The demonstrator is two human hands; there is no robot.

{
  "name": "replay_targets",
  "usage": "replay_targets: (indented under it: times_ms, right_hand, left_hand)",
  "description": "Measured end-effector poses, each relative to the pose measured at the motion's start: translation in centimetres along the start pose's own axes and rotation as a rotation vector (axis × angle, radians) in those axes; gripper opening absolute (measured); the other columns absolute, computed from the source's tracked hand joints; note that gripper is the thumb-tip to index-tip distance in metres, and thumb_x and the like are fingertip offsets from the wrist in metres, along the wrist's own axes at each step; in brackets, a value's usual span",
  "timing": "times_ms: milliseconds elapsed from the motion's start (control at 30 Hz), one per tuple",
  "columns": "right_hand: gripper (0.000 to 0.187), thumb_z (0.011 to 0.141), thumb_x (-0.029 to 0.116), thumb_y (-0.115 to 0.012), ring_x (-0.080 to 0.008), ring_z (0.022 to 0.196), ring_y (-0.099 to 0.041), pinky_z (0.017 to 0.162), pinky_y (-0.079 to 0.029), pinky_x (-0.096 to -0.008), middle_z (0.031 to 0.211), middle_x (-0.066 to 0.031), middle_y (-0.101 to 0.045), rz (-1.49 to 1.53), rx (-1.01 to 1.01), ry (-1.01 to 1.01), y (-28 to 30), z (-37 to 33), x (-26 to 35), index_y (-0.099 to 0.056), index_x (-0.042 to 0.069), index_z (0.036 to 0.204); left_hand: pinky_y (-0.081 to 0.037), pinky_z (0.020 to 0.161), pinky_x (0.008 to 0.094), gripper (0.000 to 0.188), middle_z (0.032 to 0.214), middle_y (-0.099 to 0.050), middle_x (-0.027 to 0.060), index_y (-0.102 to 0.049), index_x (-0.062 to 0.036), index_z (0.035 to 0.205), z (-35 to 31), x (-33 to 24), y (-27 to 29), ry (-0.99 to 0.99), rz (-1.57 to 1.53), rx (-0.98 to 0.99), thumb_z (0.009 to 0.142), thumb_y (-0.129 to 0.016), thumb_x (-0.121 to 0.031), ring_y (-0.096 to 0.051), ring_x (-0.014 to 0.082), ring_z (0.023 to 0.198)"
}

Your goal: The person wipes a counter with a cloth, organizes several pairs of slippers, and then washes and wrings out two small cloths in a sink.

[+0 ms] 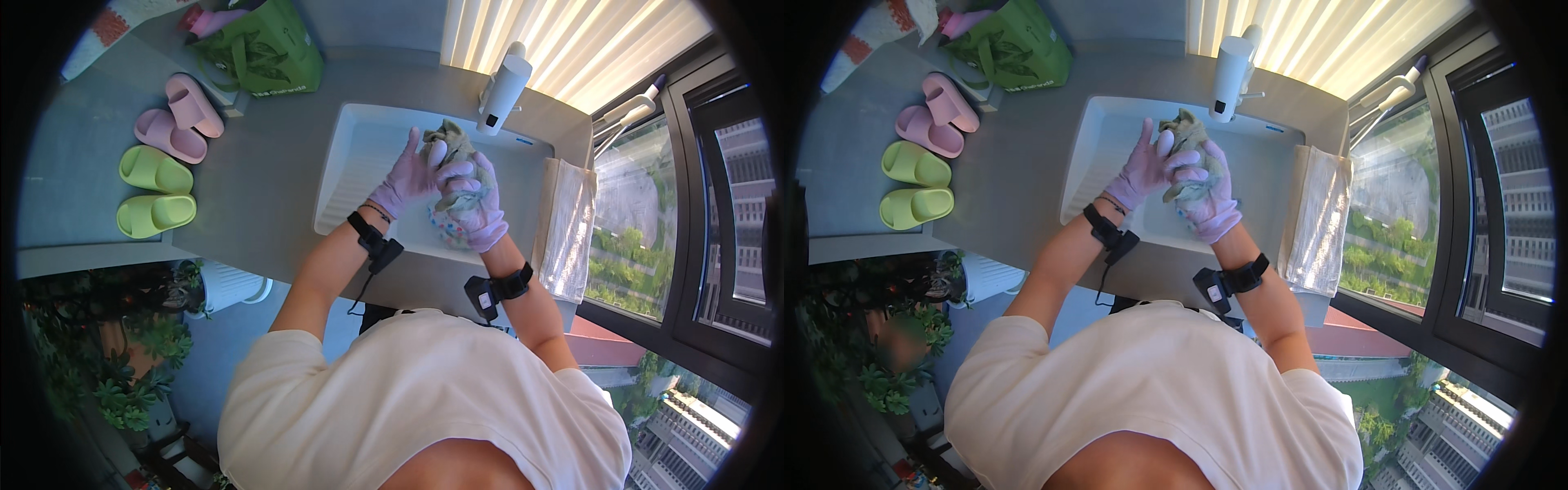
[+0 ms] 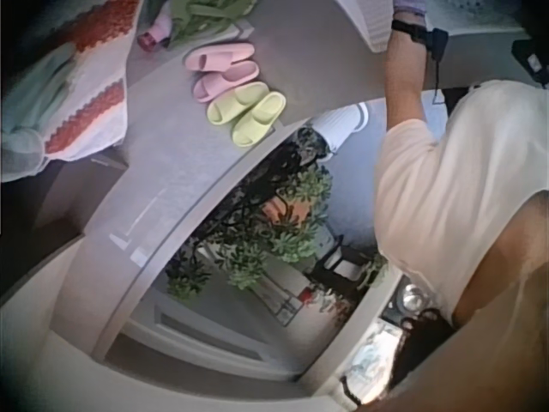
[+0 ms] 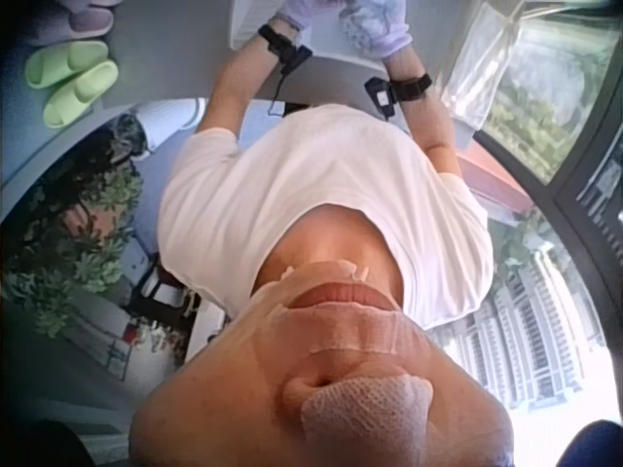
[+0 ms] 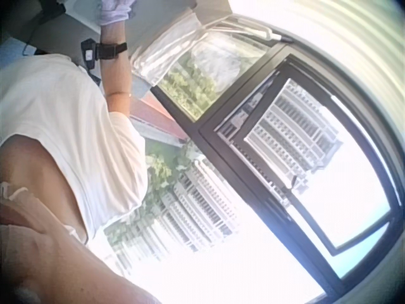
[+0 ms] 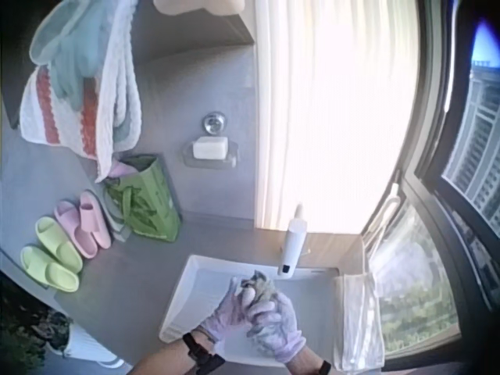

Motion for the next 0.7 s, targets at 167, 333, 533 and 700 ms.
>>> replay_targets:
  times_ms: [167,333,533,700]
  right_hand:
    - [0.046,0.091,0.028,-0.052,-0.0127,0.076,-0.051,0.053,-0.044,-0.0215,0.113,-0.0153,-0.047,0.065,0.054,0.042,1.1,0.1,-0.7,-0.04,0.004,0.128]
    - [0.038,0.09,0.025,-0.057,-0.0117,0.073,-0.052,0.048,-0.042,-0.0196,0.102,-0.0129,-0.052,-0.113,-0.33,-0.039,3.0,-2.0,2.1,-0.044,0.003,0.119]
    - [0.028,0.086,0.026,-0.063,-0.0073,0.059,-0.051,0.042,-0.038,-0.0188,0.076,-0.0034,-0.056,-0.895,-0.839,-0.099,4.1,-3.3,4.8,-0.052,0.005,0.102]
    - [0.023,0.078,0.027,-0.066,-0.0084,0.055,-0.049,0.045,-0.037,-0.023,0.065,-0.0007,-0.056,-1.514,-1.149,-0.055,3.8,-3.1,5.4,-0.062,0.006,0.085]
  left_hand:
    - [-0.054,0.078,0.0424,0.065,0.113,-0.057,0.0098,-0.051,-0.0099,0.12,1.5,0.1,0.4,-0.008,0.128,0.049,0.083,-0.048,-0.064,-0.059,0.0242,0.097]
    - [-0.054,0.071,0.0322,0.044,0.097,-0.057,0.0026,-0.052,-0.0156,0.11,1.6,-1.1,0.0,-0.056,0.481,-0.305,0.083,-0.063,-0.048,-0.059,0.0165,0.088]
    - [-0.053,0.069,0.0303,0.038,0.089,-0.056,0.0014,-0.053,-0.0114,0.106,3.0,-1.8,-0.9,0.019,0.866,-0.411,0.08,-0.072,-0.031,-0.058,0.0143,0.079]
    - [-0.05,0.072,0.0293,0.033,0.09,-0.06,0.0044,-0.059,-0.0045,0.101,4.2,-2.1,0.3,-0.109,1.188,-0.506,0.075,-0.072,-0.021,-0.057,0.0148,0.08]
Point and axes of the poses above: each hand's wrist, its own z-axis towards the middle knuckle, its own y-axis out of the back of the hand, x = y × z, the point moved 6 cm from there along z, towards the middle knuckle
